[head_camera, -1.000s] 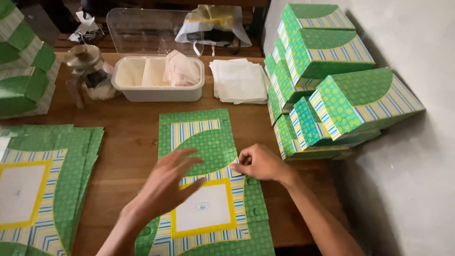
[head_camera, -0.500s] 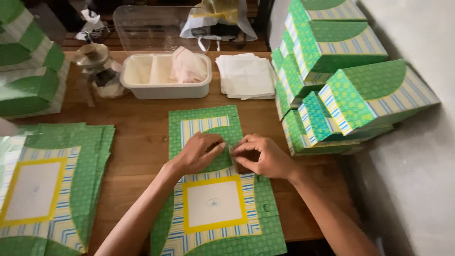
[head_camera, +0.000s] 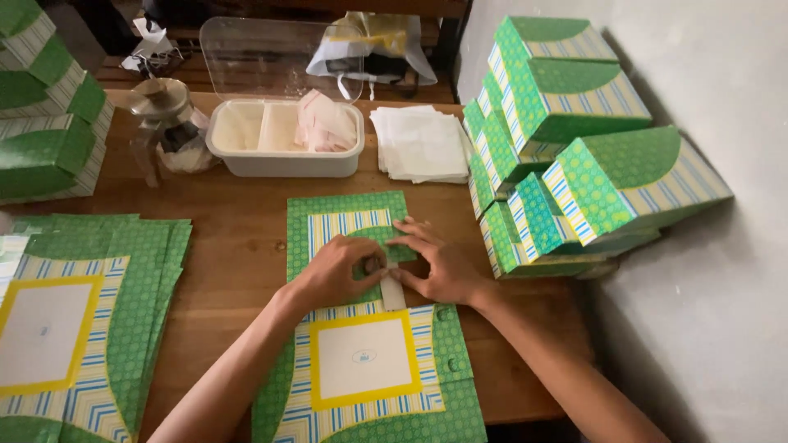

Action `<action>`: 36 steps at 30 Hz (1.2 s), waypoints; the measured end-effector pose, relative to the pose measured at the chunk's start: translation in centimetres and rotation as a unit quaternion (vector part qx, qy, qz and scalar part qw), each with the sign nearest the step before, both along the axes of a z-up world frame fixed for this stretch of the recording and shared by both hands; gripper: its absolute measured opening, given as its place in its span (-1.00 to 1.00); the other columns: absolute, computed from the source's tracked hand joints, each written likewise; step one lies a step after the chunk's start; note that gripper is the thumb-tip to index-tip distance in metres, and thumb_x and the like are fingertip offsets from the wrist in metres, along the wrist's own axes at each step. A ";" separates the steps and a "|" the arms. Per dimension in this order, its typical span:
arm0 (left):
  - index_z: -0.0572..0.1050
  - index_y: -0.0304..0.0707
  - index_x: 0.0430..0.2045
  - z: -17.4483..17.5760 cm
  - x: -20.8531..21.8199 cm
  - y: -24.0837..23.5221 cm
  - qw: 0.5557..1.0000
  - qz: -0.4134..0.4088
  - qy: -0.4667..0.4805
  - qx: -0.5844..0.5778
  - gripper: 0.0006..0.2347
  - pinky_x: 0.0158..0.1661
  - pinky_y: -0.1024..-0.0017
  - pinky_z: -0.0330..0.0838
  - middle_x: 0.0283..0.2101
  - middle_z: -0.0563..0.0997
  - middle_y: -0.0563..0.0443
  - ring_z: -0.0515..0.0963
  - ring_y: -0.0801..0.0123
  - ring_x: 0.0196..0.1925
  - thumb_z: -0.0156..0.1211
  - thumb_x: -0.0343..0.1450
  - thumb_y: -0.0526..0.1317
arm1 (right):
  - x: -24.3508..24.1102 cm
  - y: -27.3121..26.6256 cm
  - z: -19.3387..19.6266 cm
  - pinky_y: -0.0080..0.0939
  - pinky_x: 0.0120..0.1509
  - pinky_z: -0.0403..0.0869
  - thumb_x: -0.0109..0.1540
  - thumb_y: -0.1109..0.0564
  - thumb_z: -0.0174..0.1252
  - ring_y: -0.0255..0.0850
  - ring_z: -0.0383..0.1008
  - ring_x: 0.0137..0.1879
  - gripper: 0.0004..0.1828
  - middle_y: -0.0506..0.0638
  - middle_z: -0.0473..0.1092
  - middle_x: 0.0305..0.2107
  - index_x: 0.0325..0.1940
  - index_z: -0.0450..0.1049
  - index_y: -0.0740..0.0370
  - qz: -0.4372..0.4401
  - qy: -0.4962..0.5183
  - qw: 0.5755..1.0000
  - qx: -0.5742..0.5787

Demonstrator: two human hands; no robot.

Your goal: The person assembles small decorative boxes by folding flat cardboard pieces and pressing the tabs to secure the sides. The person handles multiple flat pieces, folds them into box shapes, and stacks the finished boxes on the table.

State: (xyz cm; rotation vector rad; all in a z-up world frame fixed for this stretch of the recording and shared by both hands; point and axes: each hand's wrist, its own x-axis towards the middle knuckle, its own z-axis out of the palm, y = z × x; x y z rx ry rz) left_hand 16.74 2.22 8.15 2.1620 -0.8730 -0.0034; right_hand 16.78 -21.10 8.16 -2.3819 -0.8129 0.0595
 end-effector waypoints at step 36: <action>0.48 0.13 -0.20 -1.6 0.0 0.2 0.985 0.081 -0.025 0.150 -0.69 0.37 -0.26 -0.11 0.32 0.36 -0.02 0.26 0.06 0.41 0.39 0.31 0.10 | -0.4 0.3 0.9 0.52 0.55 -0.15 0.35 -0.14 0.13 0.16 0.07 0.53 -0.55 0.10 0.23 0.38 0.26 0.42 0.06 -0.017 -0.011 1.000 -0.021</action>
